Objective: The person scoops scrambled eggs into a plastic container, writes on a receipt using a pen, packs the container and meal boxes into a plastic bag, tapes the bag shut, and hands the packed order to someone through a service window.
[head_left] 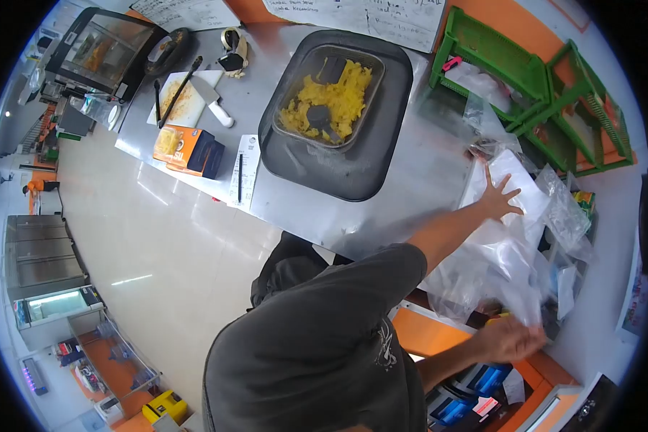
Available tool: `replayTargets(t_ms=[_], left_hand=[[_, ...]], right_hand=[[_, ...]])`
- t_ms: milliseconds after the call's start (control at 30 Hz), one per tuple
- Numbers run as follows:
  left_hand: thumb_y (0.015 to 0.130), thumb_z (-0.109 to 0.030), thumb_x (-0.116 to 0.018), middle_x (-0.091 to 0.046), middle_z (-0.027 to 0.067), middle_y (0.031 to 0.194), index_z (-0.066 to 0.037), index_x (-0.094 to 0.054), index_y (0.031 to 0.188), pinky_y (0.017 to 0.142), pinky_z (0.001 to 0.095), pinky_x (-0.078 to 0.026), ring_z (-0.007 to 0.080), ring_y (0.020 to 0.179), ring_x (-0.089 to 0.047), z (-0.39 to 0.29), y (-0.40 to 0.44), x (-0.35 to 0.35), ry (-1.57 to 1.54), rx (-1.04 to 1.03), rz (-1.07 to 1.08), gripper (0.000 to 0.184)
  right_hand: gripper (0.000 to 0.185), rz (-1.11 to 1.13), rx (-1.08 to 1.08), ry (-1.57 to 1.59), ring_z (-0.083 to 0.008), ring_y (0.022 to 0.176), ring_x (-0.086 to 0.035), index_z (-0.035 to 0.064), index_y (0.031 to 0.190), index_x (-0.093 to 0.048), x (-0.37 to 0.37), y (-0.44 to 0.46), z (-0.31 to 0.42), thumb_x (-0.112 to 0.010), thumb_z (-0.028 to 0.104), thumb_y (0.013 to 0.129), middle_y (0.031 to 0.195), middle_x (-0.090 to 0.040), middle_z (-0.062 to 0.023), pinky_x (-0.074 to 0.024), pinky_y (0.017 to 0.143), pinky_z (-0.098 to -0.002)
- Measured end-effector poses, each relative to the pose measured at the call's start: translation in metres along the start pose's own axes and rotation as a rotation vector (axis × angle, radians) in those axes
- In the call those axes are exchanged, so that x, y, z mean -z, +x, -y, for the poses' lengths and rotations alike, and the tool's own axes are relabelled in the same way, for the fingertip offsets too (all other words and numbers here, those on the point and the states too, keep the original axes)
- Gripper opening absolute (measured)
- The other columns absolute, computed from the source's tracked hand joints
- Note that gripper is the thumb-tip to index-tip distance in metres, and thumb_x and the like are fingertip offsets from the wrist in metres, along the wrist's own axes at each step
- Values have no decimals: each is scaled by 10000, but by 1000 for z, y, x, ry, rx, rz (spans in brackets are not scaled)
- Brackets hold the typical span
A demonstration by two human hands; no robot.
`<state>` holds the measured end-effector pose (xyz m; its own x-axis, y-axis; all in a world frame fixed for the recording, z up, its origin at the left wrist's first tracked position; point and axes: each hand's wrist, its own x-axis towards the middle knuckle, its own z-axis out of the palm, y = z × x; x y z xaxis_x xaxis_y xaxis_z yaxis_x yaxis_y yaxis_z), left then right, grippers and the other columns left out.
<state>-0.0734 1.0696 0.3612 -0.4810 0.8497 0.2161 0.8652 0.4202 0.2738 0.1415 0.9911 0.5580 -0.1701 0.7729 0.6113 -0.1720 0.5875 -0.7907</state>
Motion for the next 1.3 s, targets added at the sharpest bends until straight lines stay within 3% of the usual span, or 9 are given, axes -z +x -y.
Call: replayTargets(t_ms=[133, 233, 300, 400, 633, 767, 1000, 1133, 1300], left_hand=[[640, -412, -686, -289, 24, 1390, -389, -464, 1196, 791, 832, 13, 326, 1324, -130, 12, -20, -1, -25, 37, -9, 600], [753, -448, -624, -371, 69, 1334, -223, -466, 1238, 977, 644, -165, 317, 1281, -262, -6, -38, 45, -1283, -199, -211, 558], [782, -720, -204, -372, 156, 1329, -95, -394, 1299, 1019, 413, -254, 305, 1236, -329, -18, -89, 127, -1913, -97, 270, 833], [725, -743, -15, -335, 176, 1352, 1, -351, 1301, 1032, 414, -236, 288, 1237, -324, -14, -161, 178, -2433, -678, 607, 1000], [864, -560, -334, -479, 124, 1223, -2, -420, 1257, 987, 326, -320, 233, 1149, -438, 65, -324, 259, -2523, 390, 366, 688], [901, -293, -467, -486, 112, 1216, -38, -409, 1273, 989, 321, -326, 216, 1146, -441, 115, -388, 235, -1638, 48, 173, 454], [911, -238, -432, -469, 120, 1228, -45, -375, 1288, 980, 340, -356, 229, 1136, -448, 170, -500, 238, -2692, 510, 227, 427], [917, -207, -411, -459, 125, 1235, -49, -355, 1297, 974, 351, -373, 236, 1130, -453, 179, -532, 224, -2896, 631, 279, 415], [924, -168, -386, -447, 130, 1244, -54, -331, 1308, 967, 365, -395, 246, 1123, -459, 170, -556, 209, -3061, 796, 403, 403]], right_hand=[[219, -14, 110, -47, -172, 733, -457, -33, 830, -482, 9, 4, 5, -461, 178, 886, 806, -461, -86, -387, 683, -267], [248, 2, 104, -64, -183, 760, -467, -43, 858, -482, 3, 1, 11, -467, 203, 881, 830, -467, -96, -394, 706, -274], [271, 27, 87, -66, -190, 778, -474, -51, 877, -481, -5, -3, 15, -472, 220, 878, 846, -471, -102, -398, 721, -279], [309, 61, 51, -58, -200, 805, -485, -61, 906, -481, -26, -15, 26, -478, 246, 873, 871, -477, -112, -405, 743, -287], [407, 135, -44, -30, -224, 869, -509, -86, 972, -480, -83, -57, 51, -494, 305, 861, 927, -492, -135, -421, 795, -305], [535, 128, -181, 25, -243, 922, -519, -109, 1030, -468, -117, -105, 68, -513, 388, 836, 974, -497, -157, -430, 835, -328], [824, 293, 71, -145, -255, 958, -510, -144, 1084, -429, -104, -187, 61, -566, 586, 728, 1012, -490, -198, -451, 834, -342], [567, 258, 475, -607, -235, 908, -546, -88, 1088, -456, -73, -208, 39, -579, 386, 802, 1013, -518, -164, -483, 769, -334], [340, 15, 297, -753, -205, 857, -564, -48, 1078, -475, -98, -250, 83, -481, 223, 872, 1071, -536, -148, -481, 687, -272]])
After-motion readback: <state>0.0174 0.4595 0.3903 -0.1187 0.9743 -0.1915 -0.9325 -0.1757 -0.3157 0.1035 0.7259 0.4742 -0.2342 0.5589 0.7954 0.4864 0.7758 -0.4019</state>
